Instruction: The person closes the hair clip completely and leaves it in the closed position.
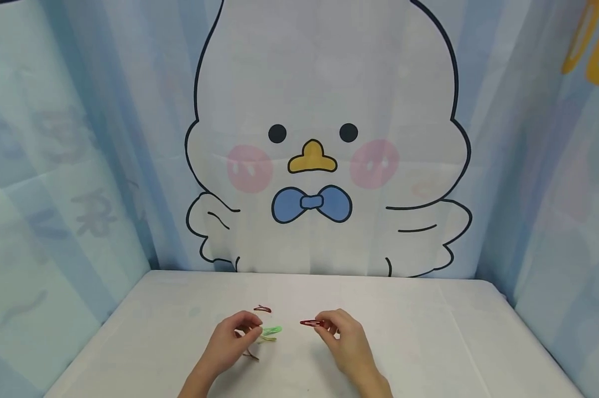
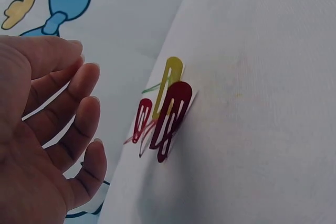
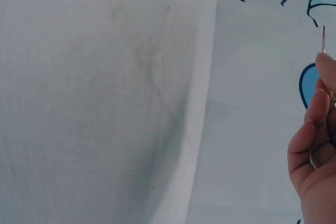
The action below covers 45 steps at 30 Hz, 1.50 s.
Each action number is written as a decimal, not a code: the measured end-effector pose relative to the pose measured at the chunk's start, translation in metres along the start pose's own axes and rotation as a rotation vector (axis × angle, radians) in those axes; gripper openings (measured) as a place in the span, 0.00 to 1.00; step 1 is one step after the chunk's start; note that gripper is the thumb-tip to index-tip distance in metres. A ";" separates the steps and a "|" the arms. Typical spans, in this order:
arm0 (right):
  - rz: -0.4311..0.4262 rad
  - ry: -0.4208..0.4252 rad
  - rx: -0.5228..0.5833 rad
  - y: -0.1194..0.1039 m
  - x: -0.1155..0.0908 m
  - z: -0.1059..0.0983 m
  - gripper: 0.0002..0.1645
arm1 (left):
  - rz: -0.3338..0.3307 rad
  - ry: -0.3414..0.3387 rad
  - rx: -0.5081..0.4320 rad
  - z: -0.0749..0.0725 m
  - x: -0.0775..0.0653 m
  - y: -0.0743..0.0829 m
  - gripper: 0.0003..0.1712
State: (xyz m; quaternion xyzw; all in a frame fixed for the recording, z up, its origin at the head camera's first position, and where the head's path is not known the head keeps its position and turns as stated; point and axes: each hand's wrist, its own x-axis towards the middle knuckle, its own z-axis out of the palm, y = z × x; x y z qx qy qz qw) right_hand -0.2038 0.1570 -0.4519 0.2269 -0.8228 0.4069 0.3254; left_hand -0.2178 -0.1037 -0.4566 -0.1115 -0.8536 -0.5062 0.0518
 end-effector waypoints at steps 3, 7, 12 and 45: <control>0.012 0.001 -0.005 0.001 -0.002 -0.002 0.19 | -0.036 -0.014 0.003 -0.002 -0.001 -0.005 0.05; 0.008 0.009 -0.008 0.004 -0.002 -0.003 0.19 | -0.090 -0.035 0.011 -0.005 -0.002 -0.013 0.05; 0.021 0.005 -0.007 0.006 -0.003 -0.005 0.19 | -0.123 -0.048 0.047 -0.009 -0.004 -0.022 0.05; 0.231 -0.031 -0.066 0.025 -0.001 -0.034 0.14 | -0.038 -0.150 0.206 -0.015 -0.002 -0.034 0.12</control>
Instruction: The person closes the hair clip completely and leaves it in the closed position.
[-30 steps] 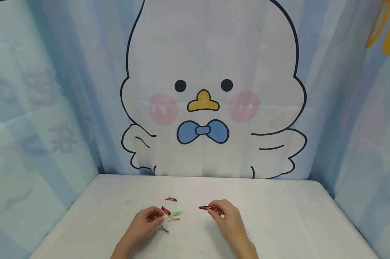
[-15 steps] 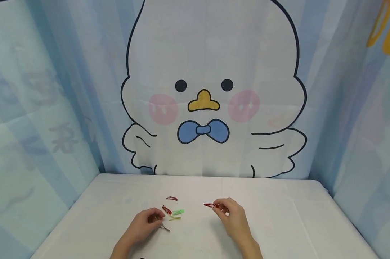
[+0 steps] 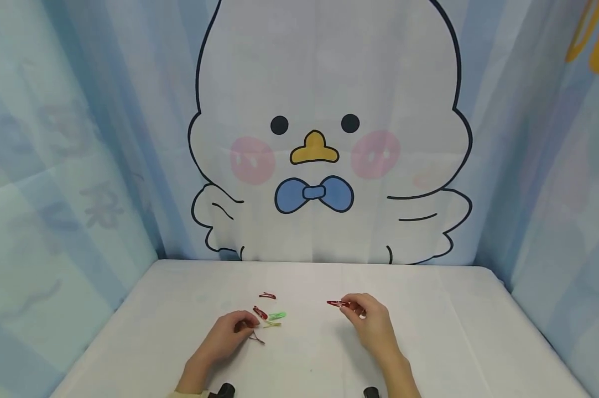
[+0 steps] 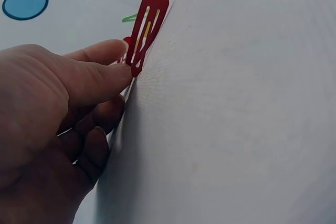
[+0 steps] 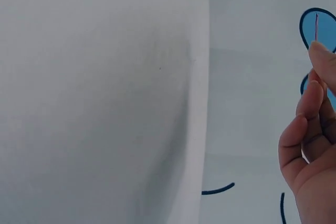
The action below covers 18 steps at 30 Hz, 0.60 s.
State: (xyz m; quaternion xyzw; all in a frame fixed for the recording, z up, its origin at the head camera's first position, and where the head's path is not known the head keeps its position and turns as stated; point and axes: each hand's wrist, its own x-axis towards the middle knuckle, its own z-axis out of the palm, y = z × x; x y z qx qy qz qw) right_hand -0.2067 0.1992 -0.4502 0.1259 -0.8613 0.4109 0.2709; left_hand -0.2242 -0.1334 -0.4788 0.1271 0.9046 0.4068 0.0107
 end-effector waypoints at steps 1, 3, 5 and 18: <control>0.033 -0.018 0.004 0.002 -0.001 -0.001 0.13 | 0.006 -0.009 0.004 0.000 0.000 0.000 0.12; 0.100 -0.062 0.010 0.005 -0.002 -0.003 0.11 | 0.027 -0.015 0.019 0.001 -0.001 0.000 0.11; 0.167 -0.121 0.015 0.009 -0.001 -0.003 0.10 | 0.041 -0.010 0.039 0.001 -0.002 0.000 0.11; 0.309 -0.321 -0.016 0.030 0.021 -0.011 0.07 | 0.045 -0.099 0.036 -0.007 0.001 0.002 0.09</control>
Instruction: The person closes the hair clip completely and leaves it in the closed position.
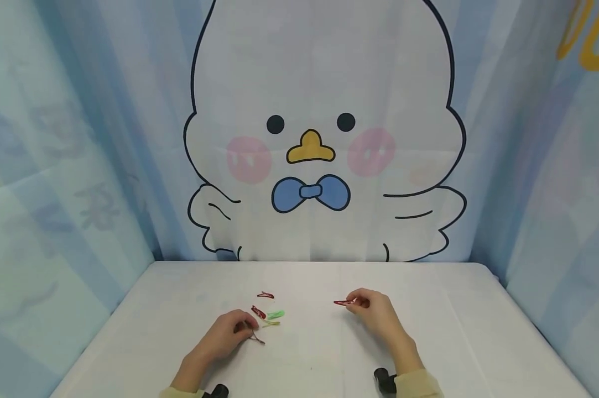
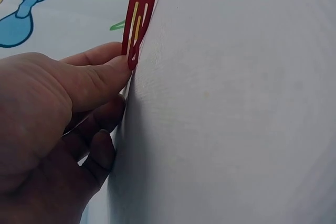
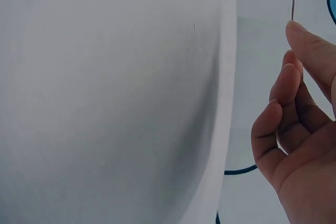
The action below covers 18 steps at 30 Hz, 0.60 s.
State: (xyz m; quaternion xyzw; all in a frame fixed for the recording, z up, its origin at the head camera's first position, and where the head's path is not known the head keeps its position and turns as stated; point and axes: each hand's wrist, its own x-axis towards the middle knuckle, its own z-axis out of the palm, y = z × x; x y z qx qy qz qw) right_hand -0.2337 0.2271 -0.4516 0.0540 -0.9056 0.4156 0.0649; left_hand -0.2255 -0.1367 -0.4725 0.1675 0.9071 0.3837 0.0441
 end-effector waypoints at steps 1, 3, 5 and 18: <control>0.003 -0.007 -0.006 0.001 0.002 -0.002 0.07 | 0.002 -0.002 0.001 0.000 0.000 0.000 0.08; 0.009 -0.027 -0.011 0.005 0.007 -0.005 0.07 | 0.001 -0.008 0.000 0.000 0.001 -0.001 0.08; 0.014 -0.051 -0.013 0.008 0.012 -0.007 0.07 | 0.001 -0.017 0.006 -0.002 0.002 -0.001 0.08; 0.074 -0.156 -0.094 0.024 0.030 -0.007 0.05 | 0.056 -0.100 -0.013 -0.010 0.006 -0.007 0.07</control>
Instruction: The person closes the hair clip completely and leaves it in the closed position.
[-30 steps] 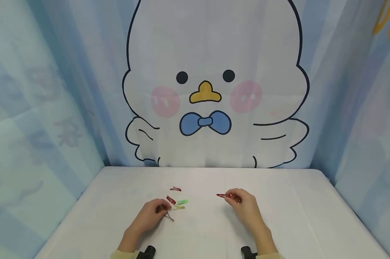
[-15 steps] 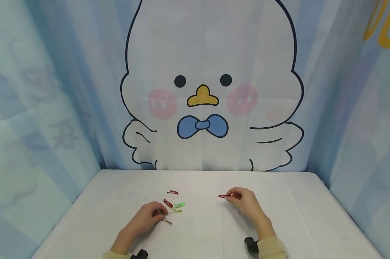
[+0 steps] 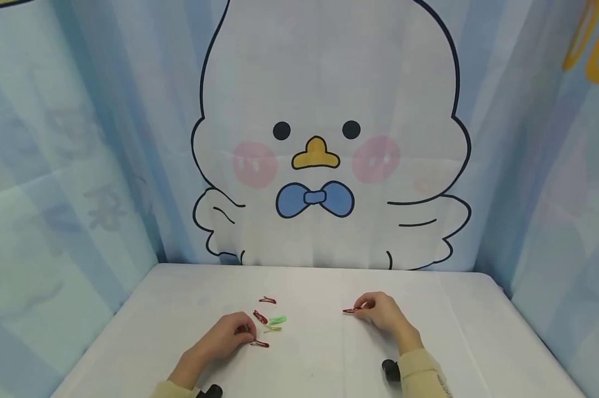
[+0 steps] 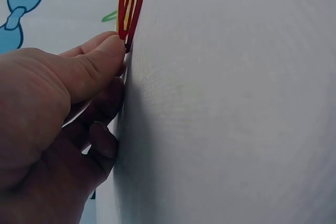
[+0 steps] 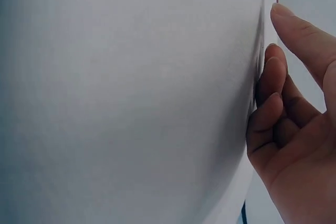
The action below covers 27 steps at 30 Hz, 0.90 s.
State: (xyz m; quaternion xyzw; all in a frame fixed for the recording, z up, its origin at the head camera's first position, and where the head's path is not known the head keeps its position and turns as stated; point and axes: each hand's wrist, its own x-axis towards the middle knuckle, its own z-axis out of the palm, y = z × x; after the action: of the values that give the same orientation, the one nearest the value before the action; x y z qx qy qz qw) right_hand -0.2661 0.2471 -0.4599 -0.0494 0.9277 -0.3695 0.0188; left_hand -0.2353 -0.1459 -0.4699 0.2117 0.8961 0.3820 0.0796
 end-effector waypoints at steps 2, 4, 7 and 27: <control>-0.013 -0.011 -0.006 0.002 -0.001 0.003 0.05 | -0.009 -0.002 -0.008 0.000 -0.003 -0.001 0.07; -0.029 -0.019 -0.006 0.002 -0.001 0.006 0.05 | -0.024 -0.006 -0.009 0.000 -0.005 -0.002 0.07; -0.051 -0.027 -0.007 0.001 -0.002 0.007 0.05 | -0.027 -0.015 -0.005 -0.002 -0.005 -0.002 0.08; -0.061 0.039 -0.018 -0.014 -0.015 -0.012 0.14 | 0.023 0.139 -0.088 -0.001 -0.001 0.005 0.03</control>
State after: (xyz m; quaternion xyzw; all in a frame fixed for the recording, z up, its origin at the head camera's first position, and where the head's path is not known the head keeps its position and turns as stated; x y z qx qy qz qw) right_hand -0.2508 0.2466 -0.4411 -0.0707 0.9293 -0.3623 -0.0108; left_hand -0.2331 -0.1437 -0.4659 0.1912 0.8792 0.4358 0.0219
